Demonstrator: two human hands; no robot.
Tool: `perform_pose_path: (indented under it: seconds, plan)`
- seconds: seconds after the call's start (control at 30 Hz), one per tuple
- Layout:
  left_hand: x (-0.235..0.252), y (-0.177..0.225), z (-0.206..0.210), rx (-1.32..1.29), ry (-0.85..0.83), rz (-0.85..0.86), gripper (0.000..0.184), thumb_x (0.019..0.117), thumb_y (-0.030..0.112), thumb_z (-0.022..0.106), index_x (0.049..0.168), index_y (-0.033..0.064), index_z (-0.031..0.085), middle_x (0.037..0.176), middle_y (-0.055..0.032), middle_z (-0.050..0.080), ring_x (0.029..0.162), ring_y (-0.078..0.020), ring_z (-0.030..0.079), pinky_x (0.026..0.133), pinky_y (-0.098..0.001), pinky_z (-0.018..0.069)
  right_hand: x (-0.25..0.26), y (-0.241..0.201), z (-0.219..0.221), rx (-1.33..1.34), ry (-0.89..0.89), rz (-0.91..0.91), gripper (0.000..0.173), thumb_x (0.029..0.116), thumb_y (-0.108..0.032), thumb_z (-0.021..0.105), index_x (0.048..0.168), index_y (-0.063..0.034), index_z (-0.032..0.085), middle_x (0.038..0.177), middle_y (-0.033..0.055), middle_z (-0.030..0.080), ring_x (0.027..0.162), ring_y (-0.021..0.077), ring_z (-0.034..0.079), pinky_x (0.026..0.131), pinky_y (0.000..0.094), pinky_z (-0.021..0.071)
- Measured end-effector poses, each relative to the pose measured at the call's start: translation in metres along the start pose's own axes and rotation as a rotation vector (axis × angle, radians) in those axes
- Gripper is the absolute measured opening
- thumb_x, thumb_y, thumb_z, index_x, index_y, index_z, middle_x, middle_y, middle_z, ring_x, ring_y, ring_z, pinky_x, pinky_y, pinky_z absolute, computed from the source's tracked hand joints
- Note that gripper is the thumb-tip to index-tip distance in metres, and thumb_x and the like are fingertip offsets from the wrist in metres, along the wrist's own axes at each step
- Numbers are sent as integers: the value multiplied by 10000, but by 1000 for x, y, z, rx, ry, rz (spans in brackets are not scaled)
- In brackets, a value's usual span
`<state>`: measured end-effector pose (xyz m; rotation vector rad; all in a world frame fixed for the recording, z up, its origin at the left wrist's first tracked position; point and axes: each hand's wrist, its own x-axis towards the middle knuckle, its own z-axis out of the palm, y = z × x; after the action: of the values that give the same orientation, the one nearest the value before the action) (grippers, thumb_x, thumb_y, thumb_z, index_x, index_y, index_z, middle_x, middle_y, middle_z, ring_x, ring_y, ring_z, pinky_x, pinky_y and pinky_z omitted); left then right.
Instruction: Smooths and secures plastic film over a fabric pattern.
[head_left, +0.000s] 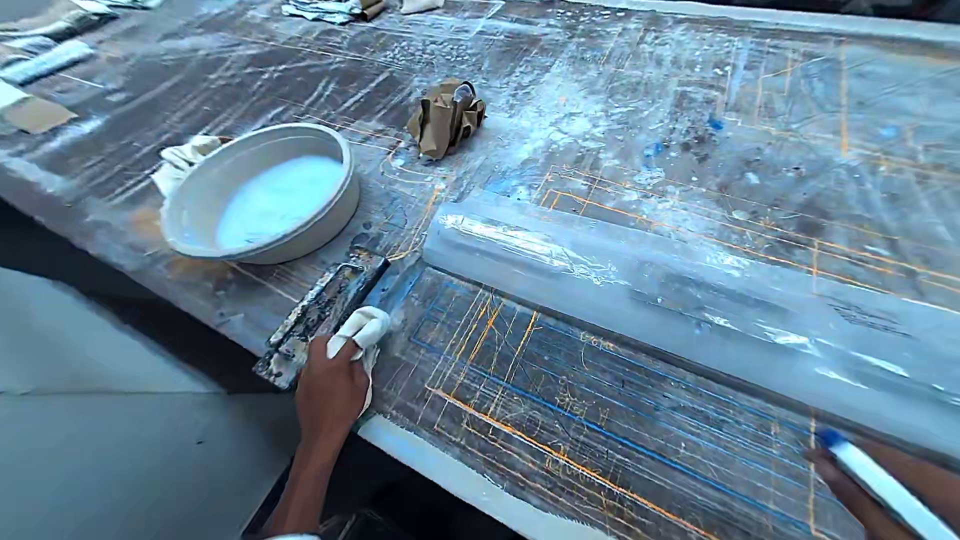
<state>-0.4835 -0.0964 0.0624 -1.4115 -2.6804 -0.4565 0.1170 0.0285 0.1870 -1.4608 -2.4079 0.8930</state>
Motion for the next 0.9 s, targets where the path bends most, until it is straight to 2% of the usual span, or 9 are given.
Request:
perform_pose_path:
  seconds: [0.07,0.13,0.23,0.37,0.47,0.6,0.7,0.8,0.9]
  plan:
    - [-20,-18,11,-91,50,56,248,958,33,555,1137,-39,711,1344,-355,555,1189,-554,585,904,-732,489,25,-5,29,-131,95,-27,316,937,-327,556,935,-54,716,698,82,674,551,209,639,483,450,507]
    - [-33,-30,17,-168,106,73,284,962,70,518,1129,-51,713,1334,-355,565,1199,-552,583,930,-713,481,46,-15,49,-198,202,-33,327,885,-411,524,808,-138,687,584,-33,577,479,108,554,424,356,432]
    - [-46,-44,18,-253,155,58,326,957,122,491,1108,-56,718,1323,-352,575,1201,-539,586,963,-677,481,67,-45,63,-143,173,-15,326,904,-466,549,835,-181,692,588,-79,591,460,58,573,408,301,484]
    - [-56,-56,17,-327,195,53,315,932,116,512,1070,-50,741,1297,-340,600,1184,-512,610,966,-629,507,102,-99,91,-140,120,-78,252,871,-389,569,760,-182,661,573,-75,547,489,55,539,441,295,431]
    - [-59,-64,17,-350,204,67,292,915,108,535,1035,-43,755,1283,-337,614,1163,-488,635,957,-602,531,139,-147,112,-108,55,-102,204,893,-359,602,815,-184,671,594,-58,579,496,77,581,455,310,494]
    - [-58,-66,23,-355,220,77,293,903,116,531,1009,-14,771,1254,-314,637,1117,-459,666,908,-573,563,189,-218,130,-98,0,-148,197,900,-245,641,727,-151,631,583,-9,565,528,141,578,488,385,458]
    - [-59,-64,27,-355,239,66,291,899,115,538,1017,3,780,1254,-301,644,1097,-448,678,891,-557,575,220,-258,143,-82,9,-177,197,913,-237,637,748,-129,643,607,20,588,549,172,607,497,409,482]
    - [-62,-63,29,-354,254,72,298,884,104,540,1034,4,778,1258,-314,636,1081,-455,682,876,-558,578,238,-265,147,-64,-9,-121,306,945,-223,640,667,-103,592,572,48,545,526,196,573,484,412,430]
    - [-62,-63,31,-348,254,88,312,887,84,538,1079,5,772,1272,-324,624,1108,-459,667,909,-551,565,234,-231,134,-36,-64,6,316,976,-252,616,707,-86,637,576,60,602,492,193,608,497,411,510]
